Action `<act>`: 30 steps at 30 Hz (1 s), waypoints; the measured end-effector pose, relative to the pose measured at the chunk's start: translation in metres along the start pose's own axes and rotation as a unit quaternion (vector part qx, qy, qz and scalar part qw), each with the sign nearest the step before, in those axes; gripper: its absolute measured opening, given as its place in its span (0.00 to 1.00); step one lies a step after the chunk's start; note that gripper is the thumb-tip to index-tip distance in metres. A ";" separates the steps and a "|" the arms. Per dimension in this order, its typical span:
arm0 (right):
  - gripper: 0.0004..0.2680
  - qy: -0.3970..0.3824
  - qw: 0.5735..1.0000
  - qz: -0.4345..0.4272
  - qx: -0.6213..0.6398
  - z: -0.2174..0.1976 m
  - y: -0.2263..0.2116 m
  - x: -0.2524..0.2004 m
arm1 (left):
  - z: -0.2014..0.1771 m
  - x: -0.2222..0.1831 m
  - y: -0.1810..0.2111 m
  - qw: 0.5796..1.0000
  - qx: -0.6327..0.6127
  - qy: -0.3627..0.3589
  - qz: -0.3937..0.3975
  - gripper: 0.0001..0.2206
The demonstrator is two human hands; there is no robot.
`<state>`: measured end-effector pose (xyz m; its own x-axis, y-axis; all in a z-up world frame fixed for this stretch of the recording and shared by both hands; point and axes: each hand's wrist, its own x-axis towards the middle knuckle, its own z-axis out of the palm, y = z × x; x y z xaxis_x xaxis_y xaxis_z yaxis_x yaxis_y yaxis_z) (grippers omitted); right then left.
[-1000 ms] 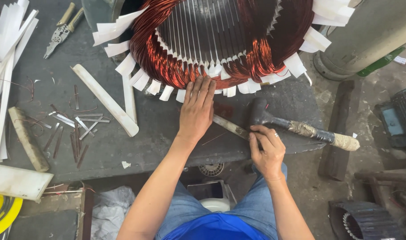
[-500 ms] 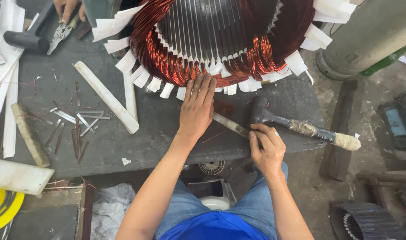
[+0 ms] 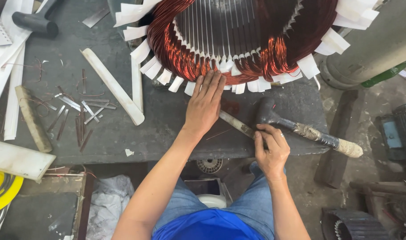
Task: Adjusting and seating insulation strips into the slots of a motor stator using a hammer and wedge.
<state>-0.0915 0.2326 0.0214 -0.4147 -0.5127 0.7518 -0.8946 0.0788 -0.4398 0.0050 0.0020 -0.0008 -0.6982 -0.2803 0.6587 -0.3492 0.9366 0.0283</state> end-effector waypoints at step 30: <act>0.21 -0.094 0.676 0.572 0.454 -0.063 -0.024 0.007 | -0.011 0.026 0.016 0.988 0.156 -0.008 -0.014 0.23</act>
<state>-0.0833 0.2810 0.0685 -0.6440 -0.6670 -0.3745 0.5013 0.0018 -0.8653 -0.0116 0.0122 0.0248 -0.6945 -0.3100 0.6493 -0.5419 0.8190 -0.1886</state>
